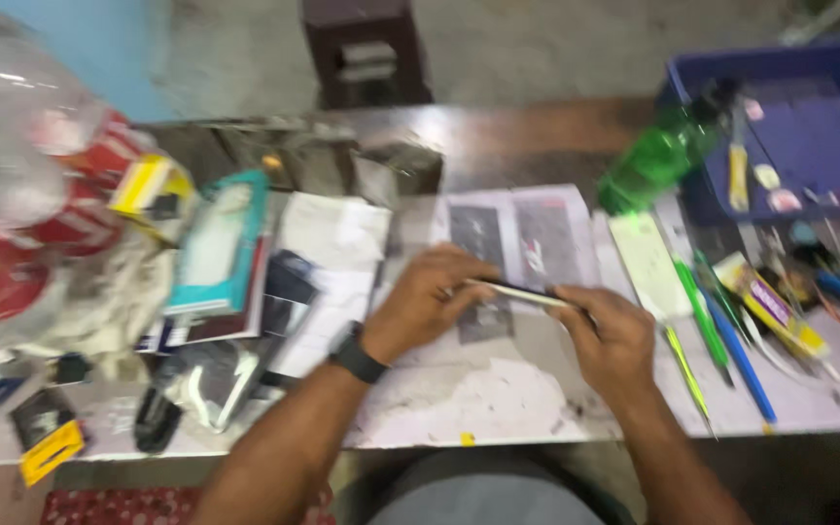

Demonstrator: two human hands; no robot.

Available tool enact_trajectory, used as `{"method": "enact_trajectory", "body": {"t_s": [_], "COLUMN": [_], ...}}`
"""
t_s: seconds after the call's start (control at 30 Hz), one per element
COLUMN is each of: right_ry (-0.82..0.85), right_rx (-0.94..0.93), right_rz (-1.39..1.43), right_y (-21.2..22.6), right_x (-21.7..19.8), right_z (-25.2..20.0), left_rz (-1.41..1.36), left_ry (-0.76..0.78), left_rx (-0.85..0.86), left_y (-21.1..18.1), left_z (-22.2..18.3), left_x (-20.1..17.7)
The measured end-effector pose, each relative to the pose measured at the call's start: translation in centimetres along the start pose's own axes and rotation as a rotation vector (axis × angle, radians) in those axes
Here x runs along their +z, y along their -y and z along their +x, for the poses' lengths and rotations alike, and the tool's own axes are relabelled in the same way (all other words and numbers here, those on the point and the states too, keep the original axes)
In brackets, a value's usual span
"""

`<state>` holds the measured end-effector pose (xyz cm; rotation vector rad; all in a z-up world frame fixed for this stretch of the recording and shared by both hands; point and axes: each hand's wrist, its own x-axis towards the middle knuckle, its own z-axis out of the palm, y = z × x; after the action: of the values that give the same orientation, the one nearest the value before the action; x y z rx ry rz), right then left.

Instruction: The person disassembles and repairs a mobile phone by cleaning parts with a small brush, manipulating the internal circuitry, and fitting the screen and casing back together on a workbench.

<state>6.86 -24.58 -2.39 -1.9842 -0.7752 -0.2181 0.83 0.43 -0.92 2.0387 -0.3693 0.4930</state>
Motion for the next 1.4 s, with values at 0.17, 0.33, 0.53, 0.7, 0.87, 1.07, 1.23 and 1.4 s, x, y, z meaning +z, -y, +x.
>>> {"method": "enact_trajectory", "body": {"t_s": [0.17,0.33,0.53,0.7,0.87,1.07,1.23,1.4], "right_ry": [-0.002,0.073,-0.012,-0.016,0.052,0.055,0.088,0.106], "right_rx": [0.034,-0.075,-0.292,-0.328,-0.465,-0.294,-0.196,-0.164], "right_rz": [0.085,-0.2,-0.193,-0.162,-0.279,0.077,0.307,0.322], "right_y": [-0.6,1.2,2.1,2.4,3.7,2.1,0.5,-0.1], "right_x": [0.1,-0.5,-0.4,-0.6,-1.1,-0.1,0.5,1.2], "right_z": [-0.1,0.8,1.3,1.8,2.1,1.8,1.2,0.9], "left_rz": [0.028,0.082,0.047,0.051,0.186,0.083,0.148,0.153], "left_ry": [-0.038,-0.06,-0.095,-0.089,-0.043,-0.109,-0.102,-0.137], "left_rx": [0.038,0.178,0.218,0.243,0.291,0.296,0.34,0.344], "left_y": [0.3,-0.8,-2.1,-2.2,-2.4,-2.8,-3.3,-3.5], "left_z": [-0.5,-0.5,-0.4,-0.4,-0.5,-0.3,-0.5,-0.8], "left_x": [0.6,-0.1,-0.3,-0.4,-0.1,0.0,-0.2,0.0]}}
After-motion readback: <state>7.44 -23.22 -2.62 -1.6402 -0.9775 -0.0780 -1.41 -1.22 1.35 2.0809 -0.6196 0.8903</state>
